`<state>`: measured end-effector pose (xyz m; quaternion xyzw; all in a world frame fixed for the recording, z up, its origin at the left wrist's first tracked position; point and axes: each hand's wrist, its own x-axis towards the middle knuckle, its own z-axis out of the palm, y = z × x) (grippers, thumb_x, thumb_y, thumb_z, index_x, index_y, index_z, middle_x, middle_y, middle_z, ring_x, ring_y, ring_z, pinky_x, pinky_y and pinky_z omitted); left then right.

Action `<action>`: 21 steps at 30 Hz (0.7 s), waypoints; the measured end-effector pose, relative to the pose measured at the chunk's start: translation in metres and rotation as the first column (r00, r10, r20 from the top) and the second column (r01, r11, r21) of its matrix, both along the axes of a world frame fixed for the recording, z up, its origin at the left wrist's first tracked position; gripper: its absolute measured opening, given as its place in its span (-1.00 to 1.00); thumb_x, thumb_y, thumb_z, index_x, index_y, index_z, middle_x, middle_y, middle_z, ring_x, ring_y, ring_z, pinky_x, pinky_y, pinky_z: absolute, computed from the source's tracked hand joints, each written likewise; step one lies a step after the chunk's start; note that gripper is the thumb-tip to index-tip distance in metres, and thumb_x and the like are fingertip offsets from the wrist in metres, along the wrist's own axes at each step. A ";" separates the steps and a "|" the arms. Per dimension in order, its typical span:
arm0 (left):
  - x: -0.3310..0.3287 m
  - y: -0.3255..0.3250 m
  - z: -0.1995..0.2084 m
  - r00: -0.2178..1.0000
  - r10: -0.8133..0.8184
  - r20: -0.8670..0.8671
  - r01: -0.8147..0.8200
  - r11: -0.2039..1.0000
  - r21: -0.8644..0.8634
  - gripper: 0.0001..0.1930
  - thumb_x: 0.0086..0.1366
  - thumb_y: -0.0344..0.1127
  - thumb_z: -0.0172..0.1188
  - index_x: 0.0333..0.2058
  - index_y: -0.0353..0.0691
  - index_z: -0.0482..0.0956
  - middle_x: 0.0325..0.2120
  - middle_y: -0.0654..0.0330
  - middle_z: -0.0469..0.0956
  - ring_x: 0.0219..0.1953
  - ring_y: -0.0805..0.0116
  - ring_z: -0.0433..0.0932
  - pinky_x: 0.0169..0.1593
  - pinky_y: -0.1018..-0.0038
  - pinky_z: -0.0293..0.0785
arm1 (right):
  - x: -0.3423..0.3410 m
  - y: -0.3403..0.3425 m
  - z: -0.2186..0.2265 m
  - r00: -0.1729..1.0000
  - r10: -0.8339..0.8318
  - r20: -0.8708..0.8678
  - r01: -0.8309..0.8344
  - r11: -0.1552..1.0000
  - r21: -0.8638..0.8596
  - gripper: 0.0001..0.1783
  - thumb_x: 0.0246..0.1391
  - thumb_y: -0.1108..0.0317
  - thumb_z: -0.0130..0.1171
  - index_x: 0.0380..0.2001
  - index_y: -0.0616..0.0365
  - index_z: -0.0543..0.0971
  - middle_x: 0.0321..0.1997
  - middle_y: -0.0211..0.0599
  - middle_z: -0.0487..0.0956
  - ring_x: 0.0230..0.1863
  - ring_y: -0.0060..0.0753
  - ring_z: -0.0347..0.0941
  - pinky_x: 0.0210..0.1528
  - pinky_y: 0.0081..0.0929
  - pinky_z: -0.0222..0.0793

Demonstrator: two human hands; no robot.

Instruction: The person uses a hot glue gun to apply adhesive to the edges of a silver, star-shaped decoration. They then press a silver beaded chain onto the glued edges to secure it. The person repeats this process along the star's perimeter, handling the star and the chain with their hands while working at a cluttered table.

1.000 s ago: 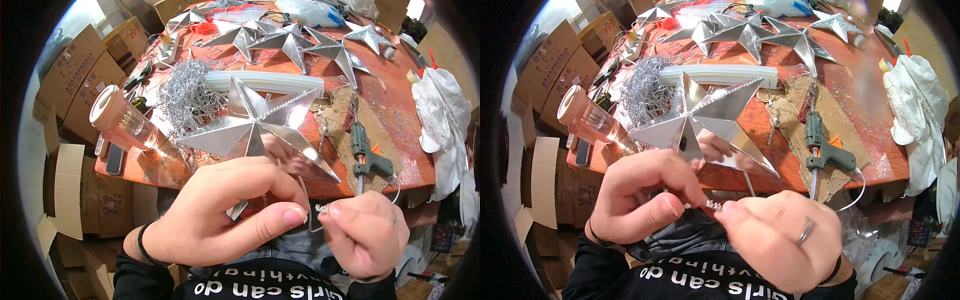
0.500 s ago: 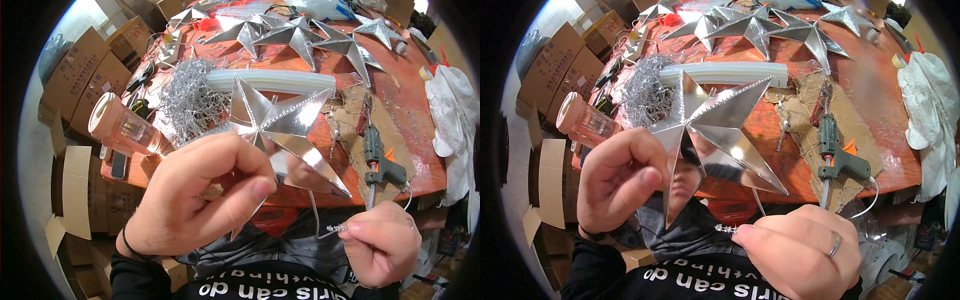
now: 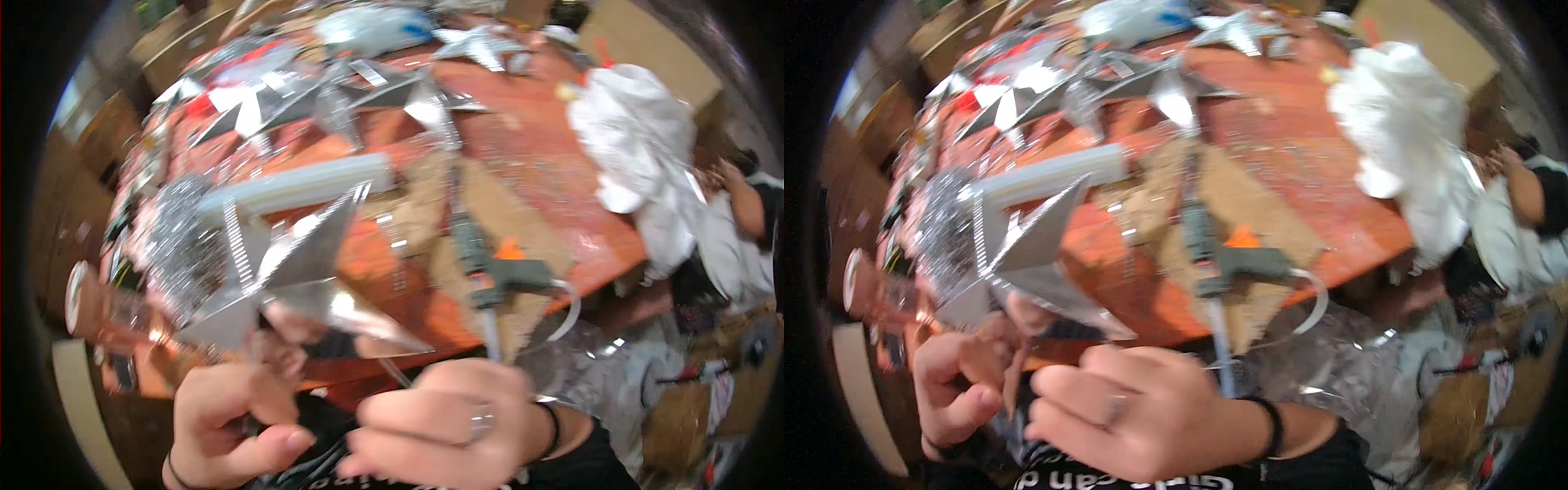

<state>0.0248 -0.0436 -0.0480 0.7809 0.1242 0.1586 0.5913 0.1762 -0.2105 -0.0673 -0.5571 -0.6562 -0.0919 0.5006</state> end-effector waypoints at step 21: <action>-0.015 -0.035 -0.029 0.958 0.093 0.271 -0.088 0.996 -0.031 -0.59 0.09 -0.12 0.41 -0.53 -0.24 0.36 -0.56 0.26 0.37 -0.52 0.47 0.34 -0.29 0.45 0.29 | -0.032 -0.010 -0.005 0.902 0.196 -0.385 -0.187 0.980 0.060 -0.86 0.04 0.44 0.19 -0.35 0.18 0.44 -0.44 -0.20 0.48 -0.39 -0.06 0.48 -0.40 -0.30 0.38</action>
